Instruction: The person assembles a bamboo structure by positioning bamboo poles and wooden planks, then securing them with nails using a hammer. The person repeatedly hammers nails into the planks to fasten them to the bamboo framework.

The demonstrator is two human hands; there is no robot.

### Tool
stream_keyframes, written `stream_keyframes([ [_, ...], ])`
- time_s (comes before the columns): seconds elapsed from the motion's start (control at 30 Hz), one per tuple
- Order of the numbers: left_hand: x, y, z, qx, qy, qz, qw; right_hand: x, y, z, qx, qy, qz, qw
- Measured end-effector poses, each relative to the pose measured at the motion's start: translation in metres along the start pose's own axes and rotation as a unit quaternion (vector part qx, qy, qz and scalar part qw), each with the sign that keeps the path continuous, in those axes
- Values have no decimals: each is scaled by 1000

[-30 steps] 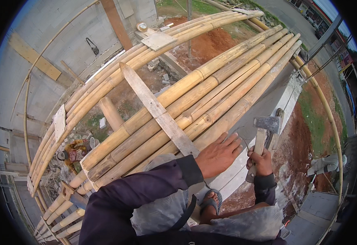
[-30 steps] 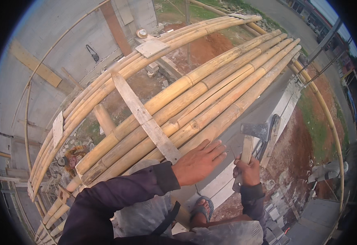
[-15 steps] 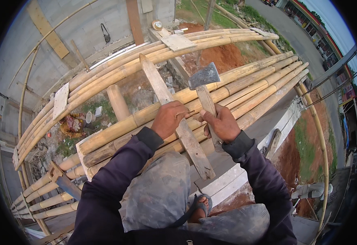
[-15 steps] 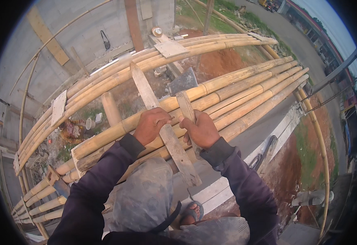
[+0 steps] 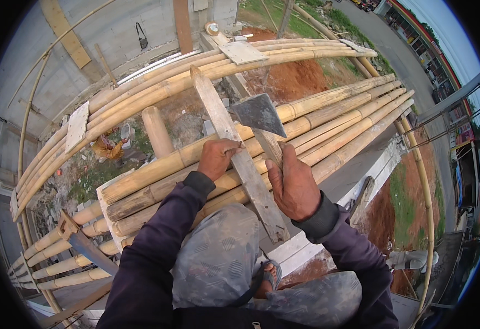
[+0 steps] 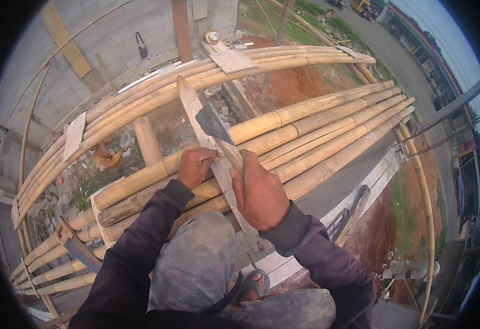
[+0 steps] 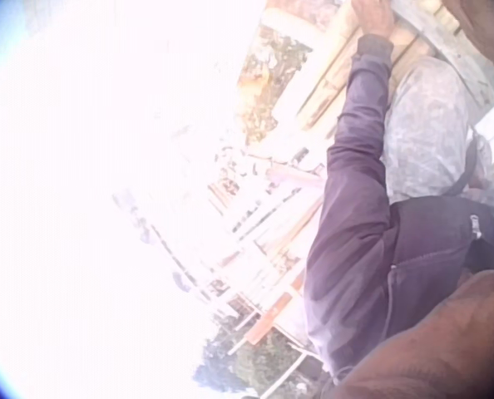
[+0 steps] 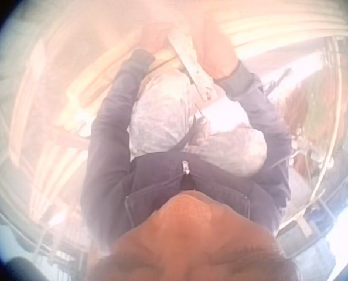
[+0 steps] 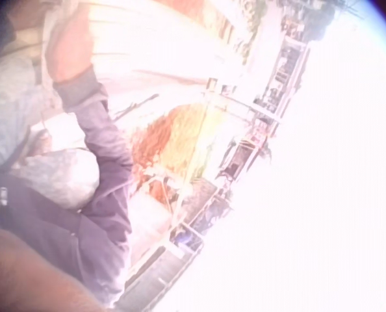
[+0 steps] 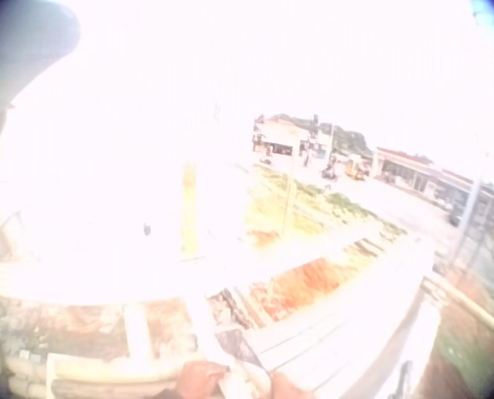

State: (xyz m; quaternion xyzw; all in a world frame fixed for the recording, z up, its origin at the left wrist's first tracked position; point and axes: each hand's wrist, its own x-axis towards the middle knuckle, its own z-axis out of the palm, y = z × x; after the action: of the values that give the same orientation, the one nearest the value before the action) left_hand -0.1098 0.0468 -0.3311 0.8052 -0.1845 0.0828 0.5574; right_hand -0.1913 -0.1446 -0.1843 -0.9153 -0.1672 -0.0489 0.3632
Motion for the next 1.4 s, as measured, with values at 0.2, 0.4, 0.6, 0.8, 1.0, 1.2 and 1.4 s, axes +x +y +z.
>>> stream_keyframes([
  [0.2, 2, 0, -2, 57, 0, 13, 998, 4, 4, -3, -38, -75, 53, 995],
  [0.4, -2, -2, 3, 28, 11, 26, 999, -14, 7, -7, 53, 121, -60, 989],
  [0.6, 8, -5, -17, 128, 16, 46, 991, 13, 9, -2, -52, -42, 7, 998],
  [0.8, -30, -49, -59, 506, 125, -106, 847, -23, 19, -39, 175, 109, -71, 976],
  [1.0, -42, -58, -58, 513, 61, -176, 838, -17, 29, 9, -65, -56, 17, 996],
  [1.2, -38, -58, -59, 527, 57, -164, 832, -15, 7, -42, 132, 239, -38, 961],
  [1.4, -38, -59, -60, 516, 52, -179, 836, -20, 32, 23, -125, -55, 19, 990],
])
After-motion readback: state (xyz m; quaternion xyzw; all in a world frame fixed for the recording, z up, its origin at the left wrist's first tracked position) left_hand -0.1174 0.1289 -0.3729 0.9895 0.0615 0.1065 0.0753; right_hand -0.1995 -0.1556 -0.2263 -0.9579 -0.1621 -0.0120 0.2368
